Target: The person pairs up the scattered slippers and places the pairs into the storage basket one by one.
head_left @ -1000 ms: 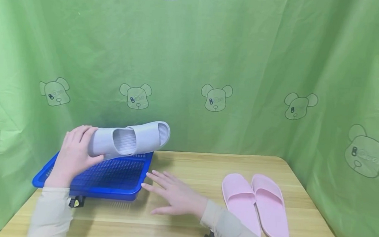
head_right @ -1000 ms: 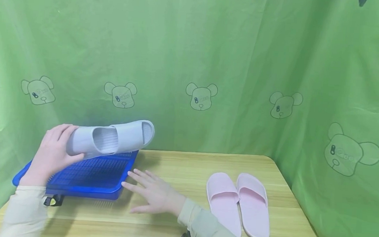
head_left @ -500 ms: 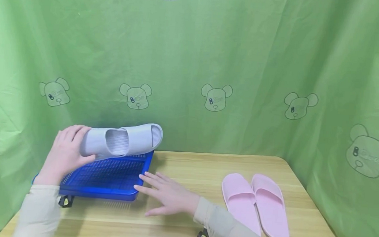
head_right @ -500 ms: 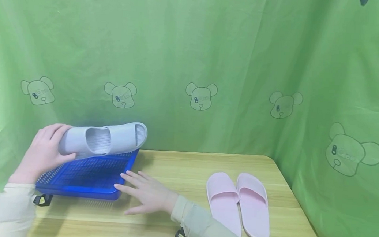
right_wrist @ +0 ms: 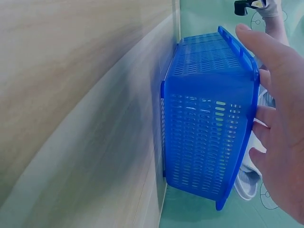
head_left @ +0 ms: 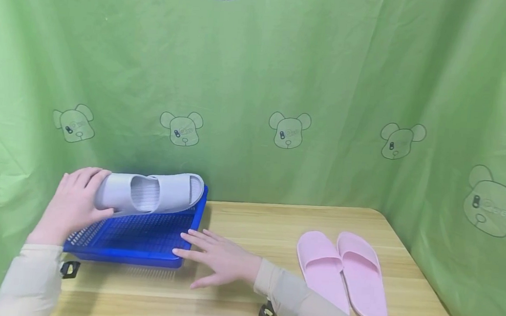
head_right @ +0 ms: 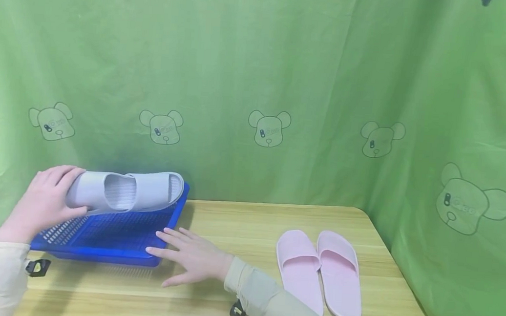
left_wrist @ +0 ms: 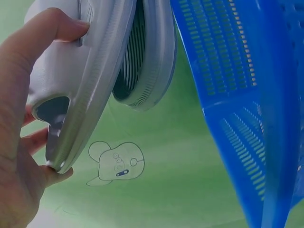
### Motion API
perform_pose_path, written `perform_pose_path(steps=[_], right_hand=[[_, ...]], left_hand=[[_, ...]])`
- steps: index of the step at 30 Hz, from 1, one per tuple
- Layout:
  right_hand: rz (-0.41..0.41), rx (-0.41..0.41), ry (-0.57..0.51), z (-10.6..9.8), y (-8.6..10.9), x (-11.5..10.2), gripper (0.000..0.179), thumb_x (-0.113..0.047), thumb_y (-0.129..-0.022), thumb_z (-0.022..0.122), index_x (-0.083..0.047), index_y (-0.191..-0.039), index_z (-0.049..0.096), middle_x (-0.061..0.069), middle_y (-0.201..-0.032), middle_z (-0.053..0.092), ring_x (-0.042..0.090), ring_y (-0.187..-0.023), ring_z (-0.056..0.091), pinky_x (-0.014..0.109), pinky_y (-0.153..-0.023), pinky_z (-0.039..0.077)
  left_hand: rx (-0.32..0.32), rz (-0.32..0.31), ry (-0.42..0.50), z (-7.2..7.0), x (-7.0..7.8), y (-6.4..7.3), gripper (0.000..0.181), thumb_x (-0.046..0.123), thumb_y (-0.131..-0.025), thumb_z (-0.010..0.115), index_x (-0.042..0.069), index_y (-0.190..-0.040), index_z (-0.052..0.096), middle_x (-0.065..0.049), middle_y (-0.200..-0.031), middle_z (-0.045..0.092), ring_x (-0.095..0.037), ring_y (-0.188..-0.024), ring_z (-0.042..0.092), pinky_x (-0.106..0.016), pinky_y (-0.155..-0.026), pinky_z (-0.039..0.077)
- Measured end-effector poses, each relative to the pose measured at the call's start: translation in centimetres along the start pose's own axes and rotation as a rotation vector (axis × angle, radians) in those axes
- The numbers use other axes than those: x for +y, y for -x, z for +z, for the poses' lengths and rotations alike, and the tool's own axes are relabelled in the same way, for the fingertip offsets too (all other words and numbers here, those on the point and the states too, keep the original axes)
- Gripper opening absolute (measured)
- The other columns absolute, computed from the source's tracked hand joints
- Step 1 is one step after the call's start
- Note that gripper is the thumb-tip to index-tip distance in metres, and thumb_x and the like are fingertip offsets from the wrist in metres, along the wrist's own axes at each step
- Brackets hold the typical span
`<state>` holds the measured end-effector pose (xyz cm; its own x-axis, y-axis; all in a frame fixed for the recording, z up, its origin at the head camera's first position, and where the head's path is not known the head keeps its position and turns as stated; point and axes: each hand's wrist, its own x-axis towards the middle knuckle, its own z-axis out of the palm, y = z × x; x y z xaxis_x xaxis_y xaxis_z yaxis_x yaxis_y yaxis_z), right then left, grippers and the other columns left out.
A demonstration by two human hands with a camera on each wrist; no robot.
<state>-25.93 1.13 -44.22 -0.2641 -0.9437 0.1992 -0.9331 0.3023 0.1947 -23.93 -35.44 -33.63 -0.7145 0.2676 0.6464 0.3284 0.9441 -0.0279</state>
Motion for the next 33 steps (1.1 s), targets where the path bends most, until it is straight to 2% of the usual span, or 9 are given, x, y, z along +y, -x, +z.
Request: perform_pose_path(steps=[13, 20, 29, 33], right_hand=[[-0.032, -0.003, 0.003, 0.7, -0.3, 0.3, 0.088, -0.072, -0.088, 0.045, -0.032, -0.157, 0.009, 0.009, -0.164, 0.015, 0.026, -0.153, 0.013, 0.042, -0.125, 0.010], [-0.045, 0.000, 0.007, 0.5, -0.5, 0.4, 0.088, -0.072, -0.088, 0.045, -0.031, -0.157, 0.011, 0.010, -0.164, 0.014, 0.025, -0.153, 0.014, 0.040, -0.126, 0.010], [-0.046, -0.013, -0.014, 0.5, -0.5, 0.5, 0.086, -0.071, -0.088, 0.044, -0.031, -0.157, 0.010, 0.009, -0.165, 0.010, 0.022, -0.153, 0.009, 0.038, -0.126, 0.006], [-0.041, -0.017, -0.020, 0.5, -0.5, 0.5, 0.086, -0.072, -0.089, 0.044, -0.032, -0.157, 0.009, 0.008, -0.165, 0.010, 0.022, -0.153, 0.009, 0.039, -0.126, 0.006]], left_hand=[[-0.111, 0.026, -0.030, -0.5, -0.7, -0.2, 0.088, 0.032, -0.053, 0.087, 0.003, -0.128, 0.052, -0.024, -0.125, 0.053, -0.049, -0.116, 0.045, -0.079, -0.096, 0.027], [-0.165, 0.028, -0.041, 0.3, -1.0, -0.6, 0.088, 0.034, -0.053, 0.087, 0.004, -0.128, 0.052, -0.024, -0.124, 0.054, -0.049, -0.114, 0.046, -0.081, -0.095, 0.026], [-0.268, 0.027, -0.067, 1.0, -0.7, -0.9, 0.090, 0.036, -0.057, 0.085, 0.002, -0.132, 0.050, -0.027, -0.129, 0.053, -0.050, -0.120, 0.045, -0.082, -0.099, 0.022], [-0.291, 0.024, -0.070, 1.3, -0.6, -1.1, 0.090, 0.036, -0.057, 0.085, 0.002, -0.133, 0.051, -0.027, -0.130, 0.053, -0.050, -0.121, 0.044, -0.082, -0.100, 0.020]])
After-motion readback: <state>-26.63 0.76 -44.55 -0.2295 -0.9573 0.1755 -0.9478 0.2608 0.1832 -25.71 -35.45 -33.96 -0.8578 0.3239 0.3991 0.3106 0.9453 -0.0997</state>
